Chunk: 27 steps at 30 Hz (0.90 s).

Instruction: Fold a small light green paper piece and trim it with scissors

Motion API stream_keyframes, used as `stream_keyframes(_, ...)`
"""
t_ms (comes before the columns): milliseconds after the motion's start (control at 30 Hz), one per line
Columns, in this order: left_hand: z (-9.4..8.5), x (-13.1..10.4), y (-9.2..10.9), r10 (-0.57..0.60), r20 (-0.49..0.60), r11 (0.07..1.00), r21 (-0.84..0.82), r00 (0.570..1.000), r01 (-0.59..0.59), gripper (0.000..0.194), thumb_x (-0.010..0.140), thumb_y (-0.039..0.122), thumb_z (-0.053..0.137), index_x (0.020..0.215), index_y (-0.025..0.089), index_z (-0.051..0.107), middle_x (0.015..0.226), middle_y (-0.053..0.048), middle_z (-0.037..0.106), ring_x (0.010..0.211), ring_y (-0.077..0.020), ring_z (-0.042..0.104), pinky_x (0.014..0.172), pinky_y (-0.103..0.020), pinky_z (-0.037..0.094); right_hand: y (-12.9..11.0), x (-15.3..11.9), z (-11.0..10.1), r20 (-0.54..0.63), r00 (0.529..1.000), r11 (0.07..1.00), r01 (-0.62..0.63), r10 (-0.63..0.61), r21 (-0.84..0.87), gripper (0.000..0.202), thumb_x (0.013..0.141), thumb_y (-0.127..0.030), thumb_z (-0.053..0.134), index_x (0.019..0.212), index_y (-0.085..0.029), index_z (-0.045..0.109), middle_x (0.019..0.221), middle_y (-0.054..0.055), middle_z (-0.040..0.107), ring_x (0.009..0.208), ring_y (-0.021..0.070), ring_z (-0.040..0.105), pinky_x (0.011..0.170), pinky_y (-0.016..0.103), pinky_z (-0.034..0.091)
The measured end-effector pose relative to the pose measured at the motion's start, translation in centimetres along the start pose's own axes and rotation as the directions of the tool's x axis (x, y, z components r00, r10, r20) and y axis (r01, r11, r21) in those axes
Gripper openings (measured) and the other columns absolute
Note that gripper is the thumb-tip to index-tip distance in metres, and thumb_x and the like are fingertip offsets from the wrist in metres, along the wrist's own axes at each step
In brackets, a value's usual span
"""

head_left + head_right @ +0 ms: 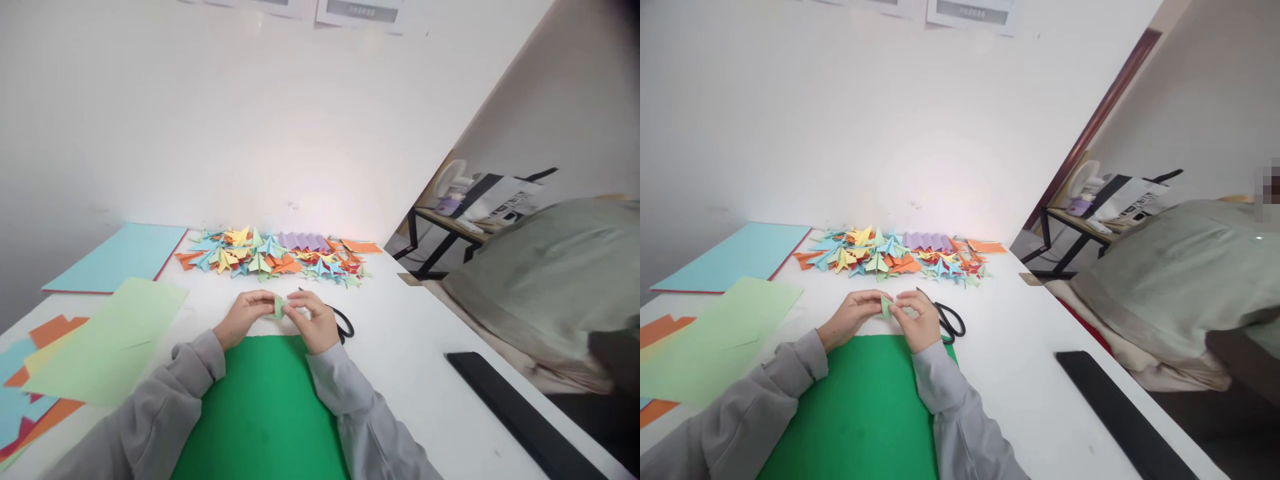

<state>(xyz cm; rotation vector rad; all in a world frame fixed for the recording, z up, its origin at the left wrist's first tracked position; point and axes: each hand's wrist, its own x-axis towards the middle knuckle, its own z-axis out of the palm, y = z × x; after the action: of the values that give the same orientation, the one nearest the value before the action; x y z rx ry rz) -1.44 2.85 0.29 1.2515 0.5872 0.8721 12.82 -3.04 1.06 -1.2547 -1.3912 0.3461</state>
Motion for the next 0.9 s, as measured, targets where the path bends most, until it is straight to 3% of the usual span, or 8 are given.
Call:
stream_keyframes(67,0.0,-0.1,-0.2,-0.05,0.032,0.998,-0.034,0.998,0.051,0.015,0.063,0.019,0.061,0.075,0.011,0.063,0.069,-0.003,0.06,0.068,-0.0119,0.054,0.069,-0.026,0.041,0.1,0.1,0.0,0.03,0.992,0.992,-0.12,0.119,0.037,0.012,0.063,-0.029,0.064,0.06,-0.017,0.064,0.062,0.003,0.063,0.059,0.0152,0.057,0.061,0.029,0.045)
stream_keyframes(167,0.1,-0.3,-0.4,-0.065,0.067,0.998,-0.007,0.996,0.066,0.018,0.06,0.024,0.064,0.073,0.011,0.063,0.064,-0.002,0.058,0.063,-0.0116,0.053,0.062,-0.024,0.041,0.3,0.1,0.1,0.068,0.955,0.952,-0.295,0.29,0.084,0.019,0.056,-0.034,0.068,0.059,-0.016,0.064,0.051,0.0,0.06,0.04,0.01,0.047,0.041,0.023,0.037)
stream_keyframes(367,0.5,-0.5,-0.3,-0.048,0.047,0.996,0.082,0.998,0.044,0.025,0.052,0.03,0.07,0.063,0.01,0.061,0.054,0.0,0.054,0.05,-0.0087,0.048,0.048,-0.021,0.035,1.0,0.1,0.5,0.18,0.864,0.828,-0.503,0.471,0.246,0.028,0.048,-0.038,0.072,0.057,-0.014,0.06,0.036,-0.005,0.048,0.03,0.0065,0.038,0.031,0.019,0.029)
stream_keyframes(467,0.7,-0.3,-0.3,-0.012,0.014,0.999,0.053,1.0,0.011,0.022,0.053,0.027,0.071,0.062,0.01,0.06,0.053,0.001,0.054,0.049,-0.0063,0.046,0.048,-0.019,0.034,1.4,0.1,1.1,0.191,0.839,0.739,-0.541,0.51,0.402,0.032,0.047,-0.039,0.073,0.062,-0.015,0.058,0.036,-0.007,0.046,0.03,0.0058,0.039,0.031,0.018,0.03)
stream_keyframes(600,0.8,-0.2,-0.3,0.012,-0.094,1.0,0.021,0.995,-0.01,0.022,0.053,0.027,0.07,0.061,0.011,0.057,0.05,0.003,0.051,0.046,-0.0053,0.045,0.047,-0.019,0.035,1.7,-0.1,1.6,0.229,0.794,0.63,-0.592,0.564,0.503,0.039,0.038,-0.035,0.077,0.062,-0.015,0.054,0.047,-0.004,0.056,0.04,0.0101,0.052,0.037,0.02,0.039)
stream_keyframes(667,0.9,-0.2,-0.3,-0.01,-0.109,1.0,-0.016,0.994,0.008,0.023,0.053,0.028,0.07,0.061,0.011,0.056,0.049,0.004,0.05,0.046,-0.0064,0.047,0.048,-0.02,0.038,1.7,-0.1,1.5,0.227,0.775,0.624,-0.616,0.59,0.48,0.04,0.035,-0.032,0.079,0.057,-0.016,0.051,0.042,-0.005,0.053,0.038,0.0107,0.052,0.036,0.02,0.039)
stream_keyframes(900,0.9,-0.1,-0.3,-0.028,-0.124,0.999,0.043,0.992,0.033,0.029,0.055,0.035,0.069,0.063,0.009,0.06,0.048,-0.003,0.058,0.044,-0.0112,0.053,0.047,-0.025,0.043,1.5,-0.1,1.2,0.197,0.805,0.703,-0.586,0.559,0.402,0.035,0.042,-0.037,0.076,0.053,-0.015,0.05,0.039,-0.007,0.048,0.032,0.0074,0.046,0.034,0.019,0.037)
